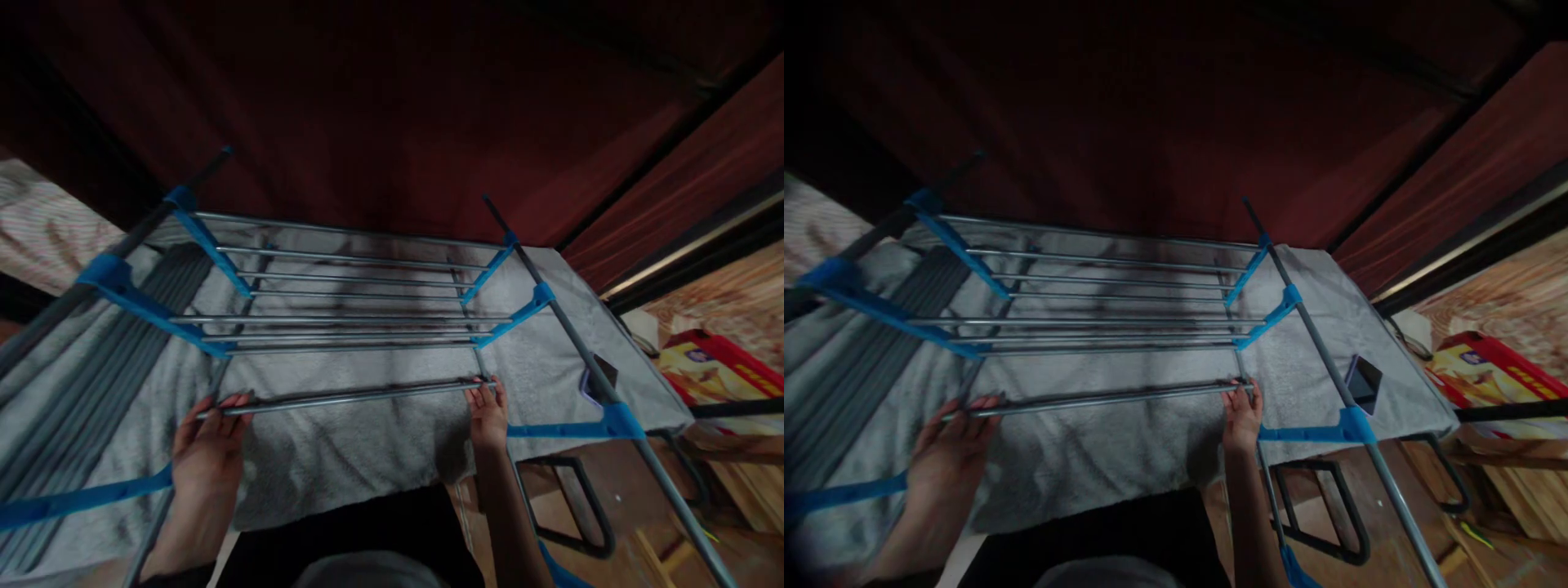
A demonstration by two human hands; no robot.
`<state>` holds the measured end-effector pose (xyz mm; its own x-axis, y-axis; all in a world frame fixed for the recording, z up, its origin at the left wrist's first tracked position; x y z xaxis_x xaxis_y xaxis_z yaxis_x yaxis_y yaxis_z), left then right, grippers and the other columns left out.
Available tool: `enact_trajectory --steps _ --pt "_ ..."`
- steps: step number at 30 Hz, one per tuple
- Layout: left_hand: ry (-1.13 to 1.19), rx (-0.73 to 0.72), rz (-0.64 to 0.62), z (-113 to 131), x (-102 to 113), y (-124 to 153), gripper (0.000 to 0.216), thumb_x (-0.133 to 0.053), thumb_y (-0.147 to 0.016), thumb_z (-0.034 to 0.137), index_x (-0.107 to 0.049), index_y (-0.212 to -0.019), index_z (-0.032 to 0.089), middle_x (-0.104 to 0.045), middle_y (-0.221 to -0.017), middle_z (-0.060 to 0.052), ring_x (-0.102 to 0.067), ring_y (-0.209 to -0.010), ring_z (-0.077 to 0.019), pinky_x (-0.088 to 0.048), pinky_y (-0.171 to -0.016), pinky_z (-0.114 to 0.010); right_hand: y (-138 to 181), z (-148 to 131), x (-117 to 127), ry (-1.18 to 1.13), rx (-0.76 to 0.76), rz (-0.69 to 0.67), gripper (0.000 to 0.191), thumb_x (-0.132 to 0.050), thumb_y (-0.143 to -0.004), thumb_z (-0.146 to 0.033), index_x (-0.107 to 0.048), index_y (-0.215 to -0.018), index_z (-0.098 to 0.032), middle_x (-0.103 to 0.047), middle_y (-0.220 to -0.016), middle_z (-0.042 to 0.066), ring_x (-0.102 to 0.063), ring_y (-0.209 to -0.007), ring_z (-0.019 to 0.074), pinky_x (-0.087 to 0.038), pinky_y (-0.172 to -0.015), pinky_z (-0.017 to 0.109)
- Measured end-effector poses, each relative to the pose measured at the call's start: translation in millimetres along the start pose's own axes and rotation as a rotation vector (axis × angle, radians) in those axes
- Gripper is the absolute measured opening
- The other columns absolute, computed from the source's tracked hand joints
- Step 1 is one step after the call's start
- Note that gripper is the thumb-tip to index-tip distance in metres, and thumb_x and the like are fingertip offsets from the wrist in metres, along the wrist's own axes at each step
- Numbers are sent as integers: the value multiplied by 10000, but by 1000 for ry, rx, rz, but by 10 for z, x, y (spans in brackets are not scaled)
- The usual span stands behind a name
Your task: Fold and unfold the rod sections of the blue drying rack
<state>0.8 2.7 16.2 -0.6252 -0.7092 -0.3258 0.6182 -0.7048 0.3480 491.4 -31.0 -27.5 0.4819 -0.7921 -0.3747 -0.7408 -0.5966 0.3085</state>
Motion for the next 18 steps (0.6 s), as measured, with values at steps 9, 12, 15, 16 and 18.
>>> enact_trajectory --steps 9,12,15,16,18 --pt "84 4 104 -81 34 -19 312 -793 -837 150 -672 -1117 213 -753 -854 -11 -753 -780 -159 -588 -722 -252 -151 17 154 15 47 -14 514 -933 -637 -294 -641 -1060 -313 -798 -881 -62 -731 -666 117 -661 -721 295" --pt "100 -9 99 -104 51 -19 333 -826 -820 167 -676 -1114 214 -746 -850 2 -740 -759 -143 -567 -681 -223 -196 41 214 4 60 -40 497 -931 -643 -303 -633 -1041 -329 -770 -838 -97 -717 -651 107 -669 -729 292" --pt "107 -11 126 -114 54 -15 330 -827 -821 176 -673 -1112 202 -738 -814 2 -729 -734 -143 -555 -671 -224 -224 54 262 25 85 -62 482 -932 -638 -303 -618 -1002 -333 -751 -826 -105 -697 -622 112 -671 -710 317" --pt "112 -12 124 -118 49 -11 330 -819 -829 179 -671 -1124 200 -736 -805 0 -729 -734 -145 -554 -677 -229 -227 53 276 40 98 -60 472 -930 -637 -307 -616 -988 -333 -743 -817 -100 -691 -610 118 -670 -698 332" --pt "131 -18 94 -129 35 -1 353 -802 -846 194 -662 -1170 204 -740 -806 -4 -741 -756 -159 -572 -727 -258 -221 44 291 71 116 -57 429 -914 -645 -334 -622 -959 -336 -734 -806 -78 -688 -602 145 -669 -680 376"
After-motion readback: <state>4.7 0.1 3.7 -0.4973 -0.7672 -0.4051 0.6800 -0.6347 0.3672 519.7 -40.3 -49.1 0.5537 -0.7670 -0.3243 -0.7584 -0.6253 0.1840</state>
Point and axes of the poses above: each hand's wrist, its own y-axis away from the middle knuckle, its own x-axis out of the back of the hand, z = x × y, the point moved 4 cm from there along -y, towards the middle knuckle
